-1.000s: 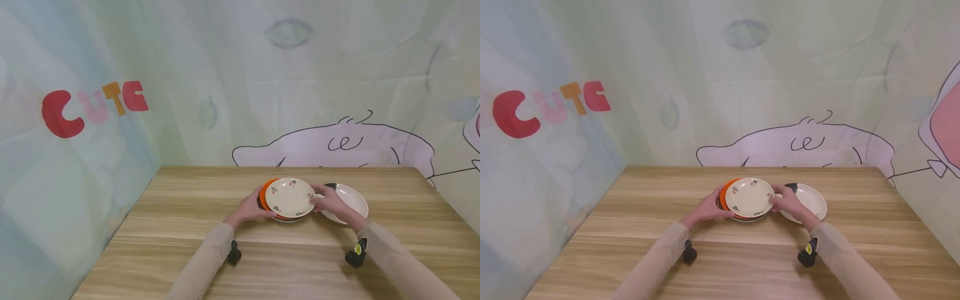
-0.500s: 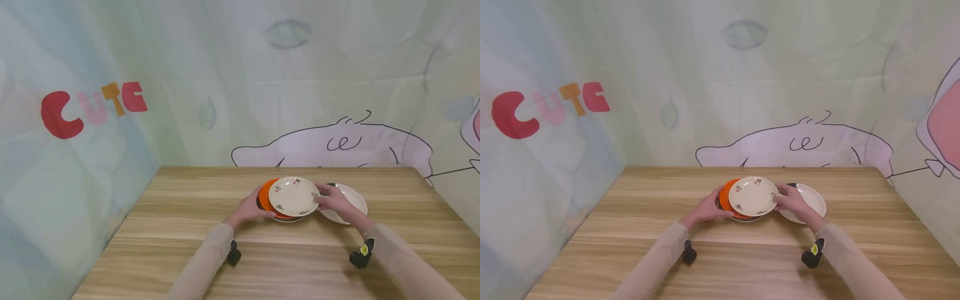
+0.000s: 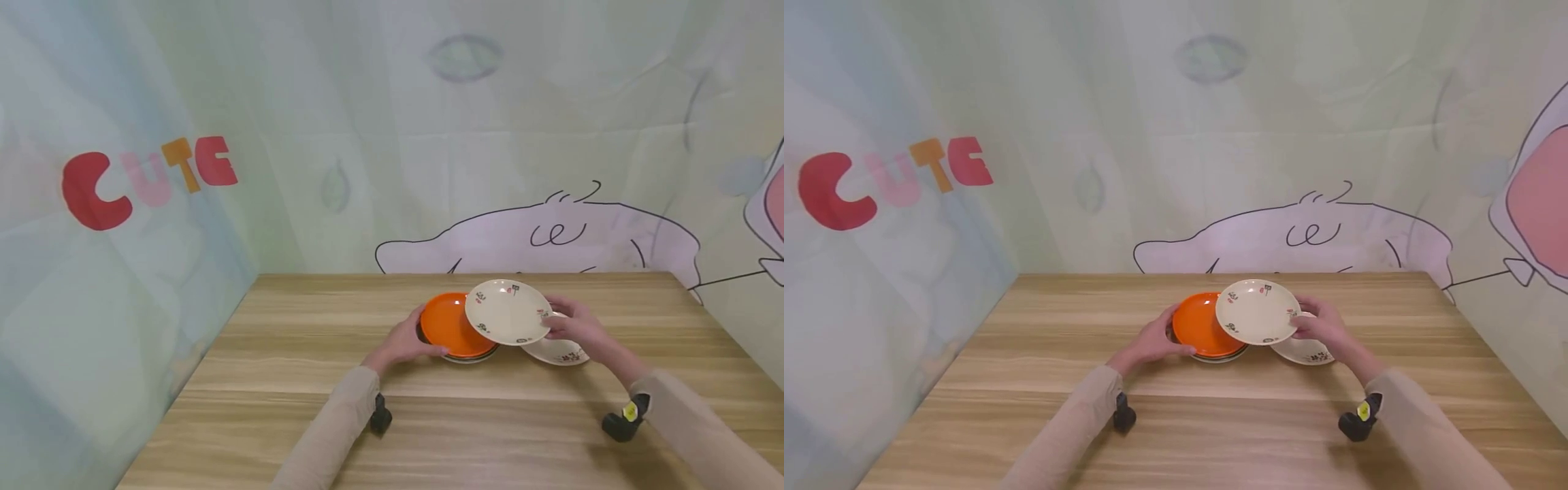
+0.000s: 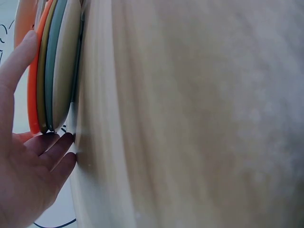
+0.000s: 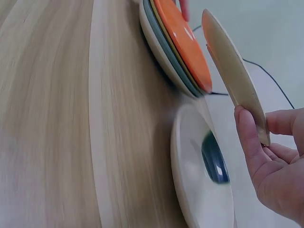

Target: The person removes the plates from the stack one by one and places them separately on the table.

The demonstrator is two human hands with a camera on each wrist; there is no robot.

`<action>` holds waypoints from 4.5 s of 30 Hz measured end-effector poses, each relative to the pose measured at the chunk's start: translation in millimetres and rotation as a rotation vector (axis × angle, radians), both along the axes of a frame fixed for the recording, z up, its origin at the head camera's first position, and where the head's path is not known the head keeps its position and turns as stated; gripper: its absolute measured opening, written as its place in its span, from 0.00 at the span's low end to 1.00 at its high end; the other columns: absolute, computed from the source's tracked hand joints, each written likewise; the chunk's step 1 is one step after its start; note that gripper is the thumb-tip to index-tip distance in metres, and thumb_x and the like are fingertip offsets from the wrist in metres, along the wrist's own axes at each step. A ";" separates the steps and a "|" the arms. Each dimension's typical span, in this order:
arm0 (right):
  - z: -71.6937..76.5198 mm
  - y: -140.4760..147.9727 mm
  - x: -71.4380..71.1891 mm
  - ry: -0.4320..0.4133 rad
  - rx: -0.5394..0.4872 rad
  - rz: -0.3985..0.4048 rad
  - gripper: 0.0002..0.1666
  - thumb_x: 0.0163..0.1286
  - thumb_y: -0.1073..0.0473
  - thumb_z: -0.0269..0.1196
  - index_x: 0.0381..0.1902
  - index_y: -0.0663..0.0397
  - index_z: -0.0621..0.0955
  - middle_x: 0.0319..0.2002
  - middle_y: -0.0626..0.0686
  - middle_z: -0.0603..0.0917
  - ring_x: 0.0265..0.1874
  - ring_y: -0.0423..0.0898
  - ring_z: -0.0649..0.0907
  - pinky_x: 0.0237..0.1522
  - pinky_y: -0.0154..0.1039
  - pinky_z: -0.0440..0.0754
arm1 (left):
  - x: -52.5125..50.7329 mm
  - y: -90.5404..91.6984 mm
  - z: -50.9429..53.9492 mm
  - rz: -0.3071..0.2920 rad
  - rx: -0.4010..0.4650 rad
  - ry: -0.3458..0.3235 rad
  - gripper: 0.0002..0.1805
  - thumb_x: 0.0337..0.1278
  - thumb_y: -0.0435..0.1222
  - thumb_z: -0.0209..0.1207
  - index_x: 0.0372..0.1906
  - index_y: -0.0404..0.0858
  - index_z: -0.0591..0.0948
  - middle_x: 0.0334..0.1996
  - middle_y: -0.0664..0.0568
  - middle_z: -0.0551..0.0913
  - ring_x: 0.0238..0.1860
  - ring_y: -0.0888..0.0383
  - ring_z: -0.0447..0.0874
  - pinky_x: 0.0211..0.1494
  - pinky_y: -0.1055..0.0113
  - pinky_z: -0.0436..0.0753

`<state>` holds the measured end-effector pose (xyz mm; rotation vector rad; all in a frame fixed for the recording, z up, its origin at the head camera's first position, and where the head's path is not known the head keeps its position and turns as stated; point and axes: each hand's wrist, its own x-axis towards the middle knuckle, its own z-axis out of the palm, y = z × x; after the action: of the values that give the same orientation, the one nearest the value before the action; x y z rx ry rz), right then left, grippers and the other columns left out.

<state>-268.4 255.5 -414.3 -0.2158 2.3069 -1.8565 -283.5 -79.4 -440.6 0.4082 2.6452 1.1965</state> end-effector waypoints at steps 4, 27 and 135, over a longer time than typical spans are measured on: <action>4.2 12.5 6.0 0.011 0.022 -0.027 0.37 0.63 0.69 0.53 0.65 0.77 0.49 0.58 0.77 0.59 0.28 0.36 0.79 0.35 0.33 0.82 | -0.2 1.3 -0.5 0.001 -0.005 -0.006 0.60 0.30 0.57 0.70 0.70 0.45 0.51 0.68 0.51 0.59 0.64 0.53 0.60 0.66 0.54 0.60; 7.9 74.4 18.5 0.018 0.061 -0.095 0.42 0.64 0.67 0.56 0.65 0.78 0.45 0.38 0.35 0.71 0.29 0.35 0.80 0.35 0.32 0.82 | 4.8 0.3 1.7 -0.004 0.004 -0.013 0.59 0.31 0.56 0.70 0.70 0.44 0.50 0.68 0.51 0.58 0.64 0.52 0.60 0.66 0.53 0.61; -49.2 173.1 69.9 0.012 0.358 -0.454 0.42 0.64 0.59 0.57 0.59 0.85 0.49 0.50 0.84 0.60 0.21 0.31 0.79 0.28 0.33 0.83 | 4.1 0.9 4.4 -0.012 0.025 0.004 0.58 0.32 0.55 0.70 0.70 0.44 0.51 0.68 0.51 0.58 0.65 0.52 0.58 0.67 0.53 0.59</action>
<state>-198.5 428.6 -463.5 0.3746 2.8168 -1.5538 -279.5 -78.5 -436.1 0.4309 2.6294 1.2280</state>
